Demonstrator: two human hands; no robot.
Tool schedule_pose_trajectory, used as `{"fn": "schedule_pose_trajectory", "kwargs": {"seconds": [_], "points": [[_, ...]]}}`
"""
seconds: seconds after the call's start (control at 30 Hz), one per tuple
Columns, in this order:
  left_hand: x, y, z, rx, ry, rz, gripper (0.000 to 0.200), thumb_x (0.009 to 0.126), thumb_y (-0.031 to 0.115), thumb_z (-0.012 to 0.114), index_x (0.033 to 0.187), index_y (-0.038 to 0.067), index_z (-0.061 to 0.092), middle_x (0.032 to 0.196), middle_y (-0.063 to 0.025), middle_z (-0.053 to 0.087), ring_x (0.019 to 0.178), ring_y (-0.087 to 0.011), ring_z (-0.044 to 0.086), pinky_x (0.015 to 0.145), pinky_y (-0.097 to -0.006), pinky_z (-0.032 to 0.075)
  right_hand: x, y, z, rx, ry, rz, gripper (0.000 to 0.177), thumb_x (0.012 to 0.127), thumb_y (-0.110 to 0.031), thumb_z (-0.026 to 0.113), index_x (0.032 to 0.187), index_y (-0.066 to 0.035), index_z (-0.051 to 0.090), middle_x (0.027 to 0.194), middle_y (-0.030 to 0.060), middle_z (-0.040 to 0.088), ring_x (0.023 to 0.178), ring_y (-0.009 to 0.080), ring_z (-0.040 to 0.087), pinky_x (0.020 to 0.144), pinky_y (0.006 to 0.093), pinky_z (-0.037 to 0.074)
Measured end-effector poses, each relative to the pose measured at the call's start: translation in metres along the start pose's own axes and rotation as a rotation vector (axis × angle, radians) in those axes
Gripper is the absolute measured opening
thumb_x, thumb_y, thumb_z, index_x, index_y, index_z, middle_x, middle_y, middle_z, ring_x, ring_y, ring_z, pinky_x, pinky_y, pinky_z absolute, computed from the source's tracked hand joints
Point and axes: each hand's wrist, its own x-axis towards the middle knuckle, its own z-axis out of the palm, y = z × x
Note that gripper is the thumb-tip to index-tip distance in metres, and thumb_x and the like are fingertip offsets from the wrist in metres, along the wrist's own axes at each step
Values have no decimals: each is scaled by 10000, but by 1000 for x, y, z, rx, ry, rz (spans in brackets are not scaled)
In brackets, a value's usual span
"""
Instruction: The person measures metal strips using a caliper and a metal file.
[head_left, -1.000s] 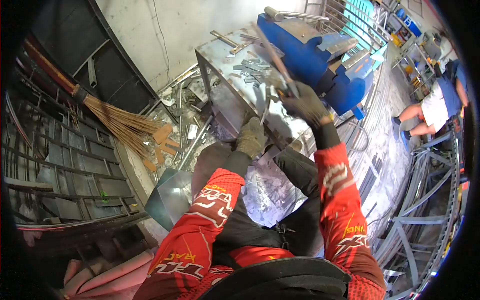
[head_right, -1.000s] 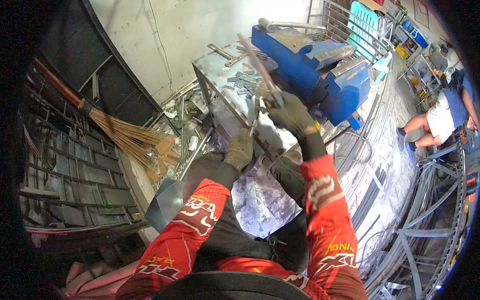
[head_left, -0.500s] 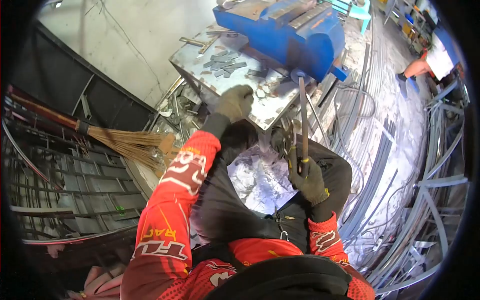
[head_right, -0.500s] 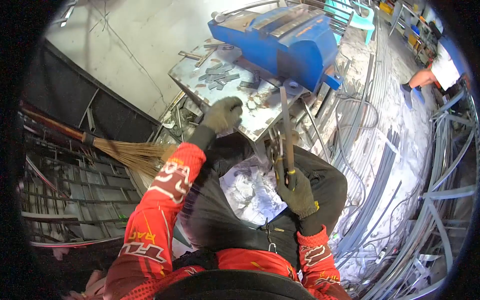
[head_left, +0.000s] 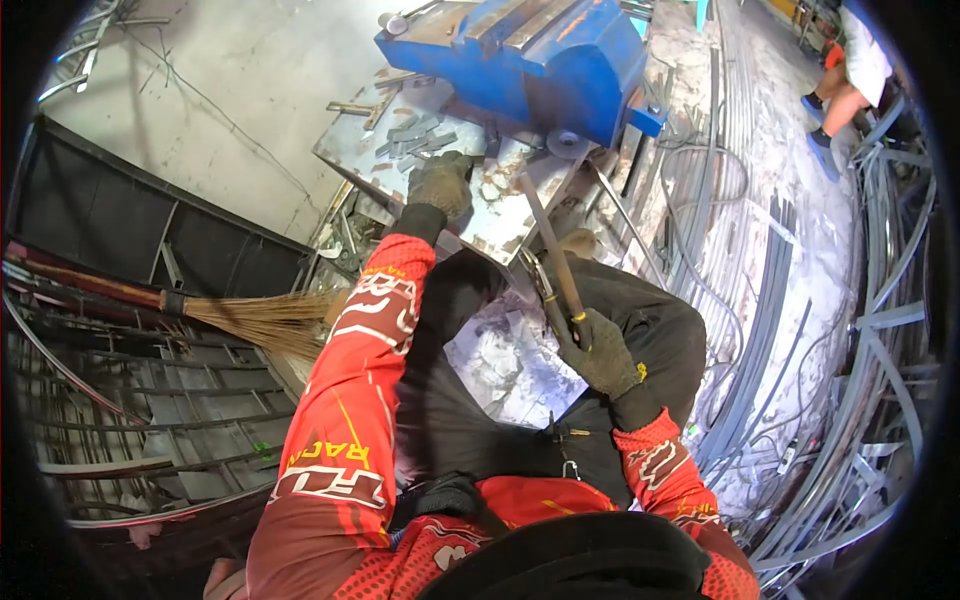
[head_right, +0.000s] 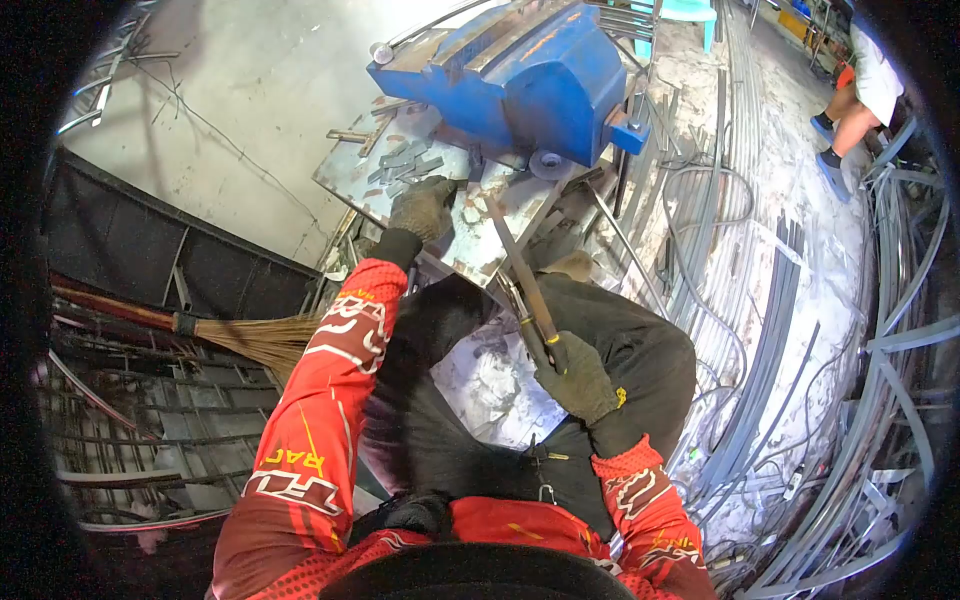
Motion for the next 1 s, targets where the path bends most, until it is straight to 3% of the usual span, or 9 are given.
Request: {"fn": "schedule_pose_trajectory", "kwargs": {"seconds": [0.37, 0.5, 0.57, 0.6, 0.63, 0.7, 0.73, 0.83, 1.0], "points": [[-128, 39, 10, -100, 381, 201, 475, 919, 250, 670, 1352, 58, 628, 1365, -202, 630, 1209, -428, 610, 1011, -522, 502, -6, -24, 3, -2, 7, 46, 357, 811, -179, 816, 1071, -8, 640, 839, 82, 614, 753, 197, 574, 709, 367, 503], [-204, 72, 71, -933, 170, 17, 690, 951, 348, 785, 1462, -27, 511, 1456, -207, 579, 1394, -349, 520, 1160, -462, 416, -9, -9, 21, -79, 48, -141, 362, 829, -215, 832, 1077, -18, 655, 837, 40, 603, 756, 153, 554, 683, 343, 482], [-239, 95, 76, -1287, -100, 86, 800, 964, 414, 785, 1530, -20, 422, 1500, -195, 536, 1371, -291, 534, 1152, -410, 434, -8, -31, 29, 117, 7, 117, 376, 846, -245, 842, 1098, -32, 662, 836, 2, 585, 761, 117, 527, 665, 319, 459], [-245, 102, 90, -1213, 194, 245, 772, 968, 396, 786, 1530, 24, 408, 1476, -150, 532, 1285, -250, 577, 1103, -401, 472, -7, -49, 29, 58, -27, 112, 406, 849, -255, 847, 1136, -42, 654, 831, -3, 571, 755, 118, 520, 663, 314, 455], [-245, 99, 90, -1232, 203, 233, 772, 968, 396, 786, 1530, 24, 408, 1476, -150, 532, 1285, -250, 577, 1103, -401, 472, -6, -55, 36, 39, -39, 119, 406, 849, -255, 847, 1136, -42, 654, 831, -3, 571, 755, 118, 520, 663, 314, 455], [-238, 80, 90, -1490, -147, 86, 682, 972, 260, 786, 1482, 32, 394, 1228, -130, 648, 1143, -244, 643, 955, -396, 561, -3, -67, 52, 201, -38, 82, 408, 849, -255, 843, 1127, -43, 634, 826, 8, 572, 745, 124, 521, 661, 323, 457], [-239, 78, 91, -1501, -138, 89, 682, 972, 260, 786, 1482, 32, 394, 1228, -130, 648, 1143, -244, 643, 955, -396, 561, -3, -75, 57, 136, -38, -69, 377, 867, -237, 824, 1121, -40, 628, 824, 29, 588, 735, 136, 540, 660, 333, 468], [-245, 77, 90, -1487, -81, -235, 521, 991, 259, 761, 1351, 29, 465, 1091, -93, 671, 922, -186, 685, 788, -358, 586, -4, -75, 74, 128, -89, 26, 305, 840, -119, 824, 1038, -62, 598, 809, -20, 548, 622, 85, 551, 558, 283, 483], [-254, 66, 91, -2265, -255, -548, 262, 1015, 295, 677, 1151, 90, 587, 961, -60, 666, 804, -200, 689, 708, -337, 594, 3, -61, 95, 250, -212, 150, 314, 853, -118, 839, 1025, -20, 596, 804, 22, 589, 662, 106, 604, 563, 299, 502]]}}
